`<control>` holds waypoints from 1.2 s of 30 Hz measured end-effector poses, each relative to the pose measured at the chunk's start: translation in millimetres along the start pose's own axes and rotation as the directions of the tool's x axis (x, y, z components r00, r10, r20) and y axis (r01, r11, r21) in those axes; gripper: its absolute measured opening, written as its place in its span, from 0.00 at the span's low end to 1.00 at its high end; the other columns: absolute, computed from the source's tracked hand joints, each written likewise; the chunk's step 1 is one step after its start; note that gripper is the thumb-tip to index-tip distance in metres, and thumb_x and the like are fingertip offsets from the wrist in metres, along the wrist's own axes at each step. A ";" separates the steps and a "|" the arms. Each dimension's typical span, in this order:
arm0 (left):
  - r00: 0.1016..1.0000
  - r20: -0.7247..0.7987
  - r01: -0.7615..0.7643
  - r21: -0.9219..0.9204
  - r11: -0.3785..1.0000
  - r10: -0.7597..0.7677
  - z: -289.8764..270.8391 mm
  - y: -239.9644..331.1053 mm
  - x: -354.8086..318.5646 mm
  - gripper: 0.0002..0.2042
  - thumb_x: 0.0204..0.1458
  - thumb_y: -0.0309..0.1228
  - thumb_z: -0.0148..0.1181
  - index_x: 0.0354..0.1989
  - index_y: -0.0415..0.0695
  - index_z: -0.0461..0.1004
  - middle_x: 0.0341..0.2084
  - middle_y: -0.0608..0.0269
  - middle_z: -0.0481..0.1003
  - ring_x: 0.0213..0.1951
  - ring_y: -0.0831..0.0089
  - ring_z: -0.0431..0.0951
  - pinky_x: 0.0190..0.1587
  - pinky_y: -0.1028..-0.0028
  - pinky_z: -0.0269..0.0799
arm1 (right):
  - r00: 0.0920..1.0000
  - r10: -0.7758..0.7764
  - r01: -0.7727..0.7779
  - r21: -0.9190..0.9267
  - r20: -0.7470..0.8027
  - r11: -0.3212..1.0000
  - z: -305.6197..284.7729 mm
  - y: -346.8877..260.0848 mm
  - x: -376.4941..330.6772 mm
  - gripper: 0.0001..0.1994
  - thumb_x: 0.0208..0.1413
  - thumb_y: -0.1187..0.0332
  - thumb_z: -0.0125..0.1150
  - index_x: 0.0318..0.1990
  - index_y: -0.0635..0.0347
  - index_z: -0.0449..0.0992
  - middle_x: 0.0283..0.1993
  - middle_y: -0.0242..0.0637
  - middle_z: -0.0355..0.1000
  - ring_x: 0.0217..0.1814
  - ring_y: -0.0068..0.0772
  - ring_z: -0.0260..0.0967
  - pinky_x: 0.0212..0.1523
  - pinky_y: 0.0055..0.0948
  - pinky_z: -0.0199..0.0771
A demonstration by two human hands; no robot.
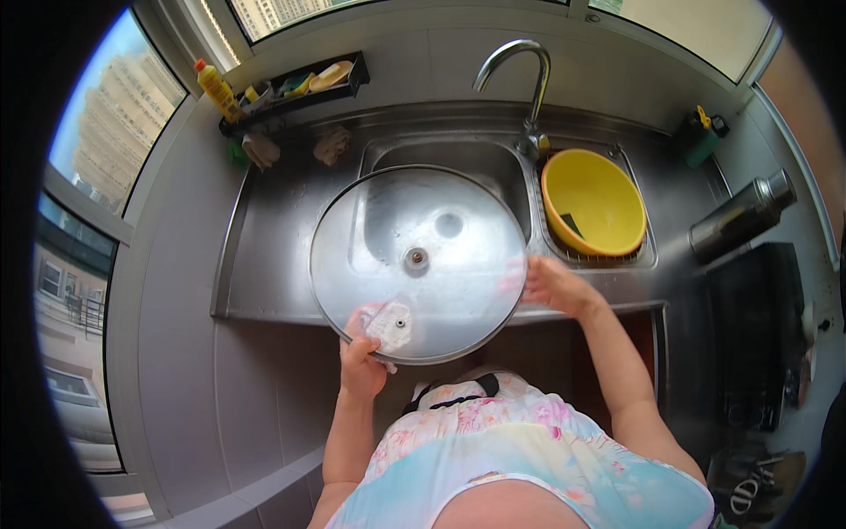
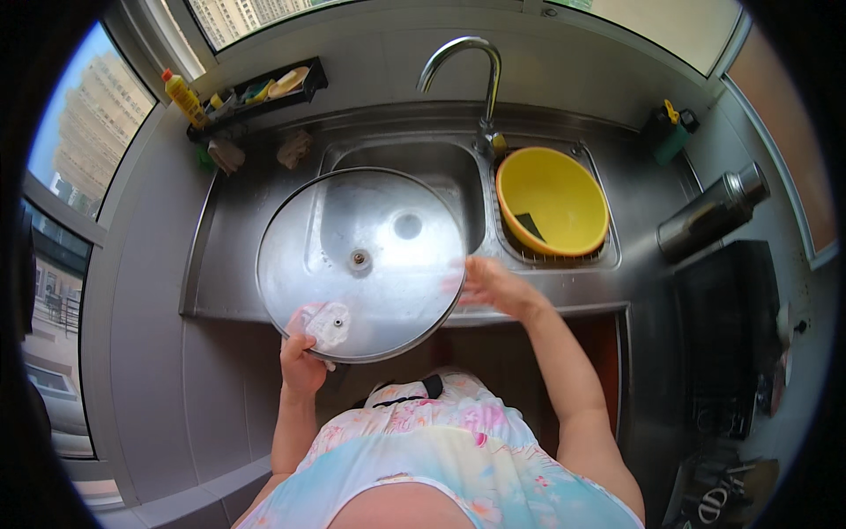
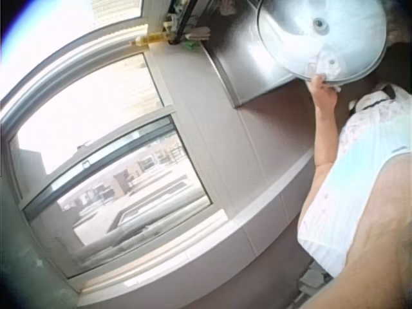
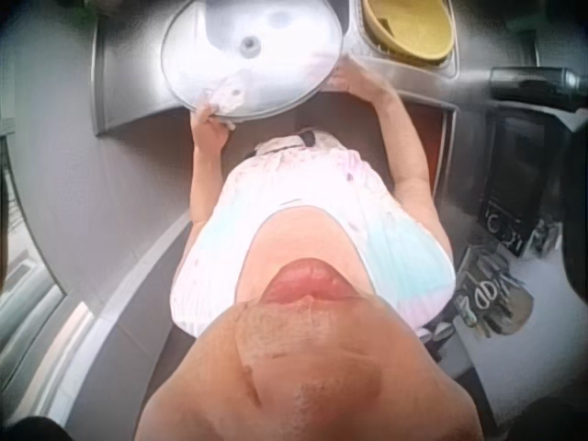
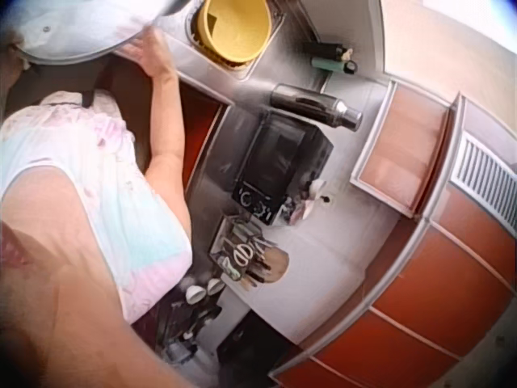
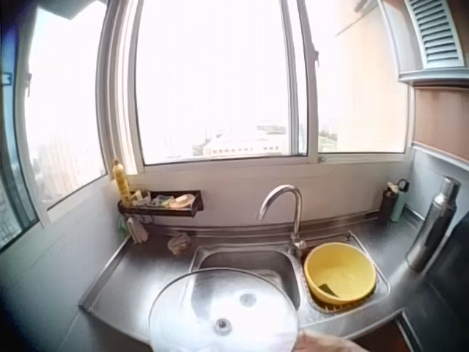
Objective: The person washes a wok, a ladle, and a pot lid in the kitchen sink using a cloth and running water. They scrub the interior and exterior of the wok, rinse it thoroughly, and then wipe it dry with a cloth. The person also washes the ladle and the pot lid, placing them aside after cleaning.
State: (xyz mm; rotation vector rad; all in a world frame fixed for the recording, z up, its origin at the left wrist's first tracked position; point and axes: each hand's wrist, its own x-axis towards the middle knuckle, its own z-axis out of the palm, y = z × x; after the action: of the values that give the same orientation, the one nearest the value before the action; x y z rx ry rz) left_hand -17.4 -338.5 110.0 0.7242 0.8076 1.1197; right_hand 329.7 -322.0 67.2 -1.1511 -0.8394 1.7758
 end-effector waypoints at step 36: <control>0.983 0.080 0.166 0.014 0.986 -0.167 -1.1 15.3 299.1 0.21 0.37 0.24 0.43 0.45 0.34 0.66 0.37 0.52 0.73 0.39 0.64 0.75 0.44 0.67 0.73 | 0.385 -0.530 -0.543 -0.650 -0.755 0.532 -186.5 -138.0 316.0 0.24 0.53 0.54 0.43 0.35 0.69 0.78 0.39 0.61 0.73 0.44 0.63 0.71 0.46 0.52 0.69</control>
State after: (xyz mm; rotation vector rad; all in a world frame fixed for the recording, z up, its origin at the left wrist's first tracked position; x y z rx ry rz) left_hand 41.6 -48.2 65.8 0.6909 0.7885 0.9320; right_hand 471.0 38.0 2.8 -2.4790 -0.9141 0.1775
